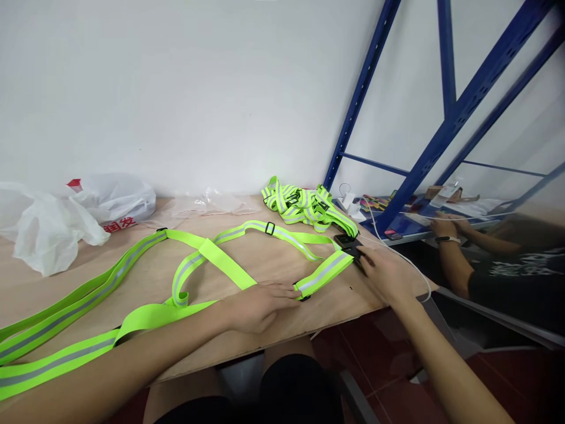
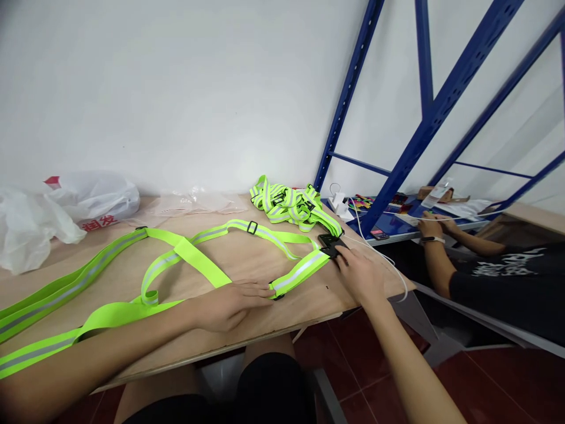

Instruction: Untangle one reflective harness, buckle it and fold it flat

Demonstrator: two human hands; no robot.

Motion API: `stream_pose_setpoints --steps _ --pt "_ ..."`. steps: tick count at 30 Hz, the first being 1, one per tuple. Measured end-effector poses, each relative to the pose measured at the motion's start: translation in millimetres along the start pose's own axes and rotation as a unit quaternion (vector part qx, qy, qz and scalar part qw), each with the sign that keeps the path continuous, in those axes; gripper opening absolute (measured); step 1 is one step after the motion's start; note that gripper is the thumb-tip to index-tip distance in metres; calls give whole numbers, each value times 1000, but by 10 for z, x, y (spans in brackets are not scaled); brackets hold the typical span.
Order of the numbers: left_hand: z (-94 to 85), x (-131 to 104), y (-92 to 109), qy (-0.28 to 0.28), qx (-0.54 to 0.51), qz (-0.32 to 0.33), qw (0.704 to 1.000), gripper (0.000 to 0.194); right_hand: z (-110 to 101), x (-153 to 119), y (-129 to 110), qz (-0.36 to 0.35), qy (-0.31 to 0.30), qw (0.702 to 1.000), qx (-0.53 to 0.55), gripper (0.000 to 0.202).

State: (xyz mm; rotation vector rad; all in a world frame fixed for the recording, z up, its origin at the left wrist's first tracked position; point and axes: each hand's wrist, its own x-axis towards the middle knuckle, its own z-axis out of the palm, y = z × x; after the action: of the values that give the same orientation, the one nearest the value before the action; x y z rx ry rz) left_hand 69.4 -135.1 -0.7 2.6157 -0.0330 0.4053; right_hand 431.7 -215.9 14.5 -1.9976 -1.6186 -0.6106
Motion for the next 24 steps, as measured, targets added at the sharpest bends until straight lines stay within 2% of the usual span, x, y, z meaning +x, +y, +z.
stream_pose_setpoints --steps 2,4,6,9,11,13,17,19,21,24 --pt "-10 9 11 3 4 2 1000 67 -4 23 1 24 7 998 53 35" --pt "-23 21 26 8 11 4 1000 66 14 14 -17 58 -15 986 158 35" --pt "-38 38 46 9 22 2 1000 62 41 -15 -54 96 -55 949 295 36" --pt "-58 72 80 3 47 -9 999 56 60 -44 -138 172 -85 871 452 38" --pt "-66 102 103 -2 63 -16 998 53 59 -30 -199 233 -67 836 492 41" --pt "-63 139 122 -4 82 -26 996 50 66 13 -248 270 -38 820 503 44" --pt "-26 230 140 -9 125 -50 991 48 152 122 -261 269 -14 820 505 45" --pt "1 282 140 -8 145 -61 988 46 219 163 -232 249 -20 831 497 45" --pt "27 333 136 -6 163 -73 984 44 278 190 -199 215 -17 866 452 42" --pt "49 395 133 -9 181 -91 979 39 321 224 -174 148 6 936 318 35"
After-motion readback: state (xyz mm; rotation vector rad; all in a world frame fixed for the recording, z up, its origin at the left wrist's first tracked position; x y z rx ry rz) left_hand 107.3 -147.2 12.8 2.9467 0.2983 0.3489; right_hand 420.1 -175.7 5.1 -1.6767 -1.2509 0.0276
